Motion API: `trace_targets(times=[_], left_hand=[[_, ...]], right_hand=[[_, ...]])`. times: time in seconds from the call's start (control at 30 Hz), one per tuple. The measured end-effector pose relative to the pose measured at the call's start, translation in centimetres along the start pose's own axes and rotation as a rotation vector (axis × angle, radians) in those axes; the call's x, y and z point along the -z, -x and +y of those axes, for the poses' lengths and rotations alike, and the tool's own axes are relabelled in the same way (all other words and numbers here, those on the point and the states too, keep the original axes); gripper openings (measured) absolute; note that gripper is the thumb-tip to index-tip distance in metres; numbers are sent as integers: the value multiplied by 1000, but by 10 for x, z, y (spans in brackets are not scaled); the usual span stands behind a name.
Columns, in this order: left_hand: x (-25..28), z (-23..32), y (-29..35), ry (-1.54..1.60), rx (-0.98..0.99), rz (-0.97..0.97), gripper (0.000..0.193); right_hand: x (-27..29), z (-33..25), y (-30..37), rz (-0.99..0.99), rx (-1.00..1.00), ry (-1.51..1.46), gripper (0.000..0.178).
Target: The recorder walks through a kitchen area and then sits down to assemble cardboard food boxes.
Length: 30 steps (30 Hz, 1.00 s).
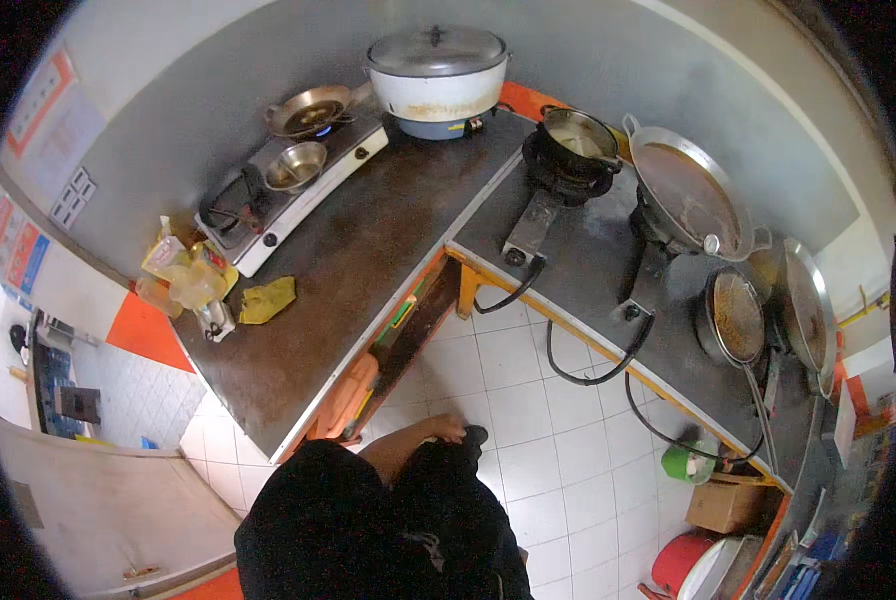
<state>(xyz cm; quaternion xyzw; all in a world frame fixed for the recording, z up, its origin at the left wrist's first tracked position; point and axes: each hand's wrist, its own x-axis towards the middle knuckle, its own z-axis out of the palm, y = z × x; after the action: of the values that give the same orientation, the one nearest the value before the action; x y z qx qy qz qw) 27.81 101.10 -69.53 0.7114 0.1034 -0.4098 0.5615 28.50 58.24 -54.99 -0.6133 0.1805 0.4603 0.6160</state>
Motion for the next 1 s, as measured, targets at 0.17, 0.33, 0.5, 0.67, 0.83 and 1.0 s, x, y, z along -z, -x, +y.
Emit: trace_targets(times=[0.17,0.33,0.5,0.67,0.83,1.0], left_hand=[[7,3,2,-718,238,464,46],[25,74,44,-575,312,450,65],[44,114,44,-496,202,454,69],[23,140,-10,-649,185,499,75],[30,108,-51,-468,48,343,51],[24,146,-108,-1058,-78,182,40]], right_hand=[[17,-15,7,124,-27,-55,25],[33,-20,-15,179,-60,-80,28],[50,-24,-29,221,-72,-109,31],[59,1,-20,444,-96,-104,37],[35,7,21,548,56,-203,40],[26,113,58,705,-69,-435,33]])
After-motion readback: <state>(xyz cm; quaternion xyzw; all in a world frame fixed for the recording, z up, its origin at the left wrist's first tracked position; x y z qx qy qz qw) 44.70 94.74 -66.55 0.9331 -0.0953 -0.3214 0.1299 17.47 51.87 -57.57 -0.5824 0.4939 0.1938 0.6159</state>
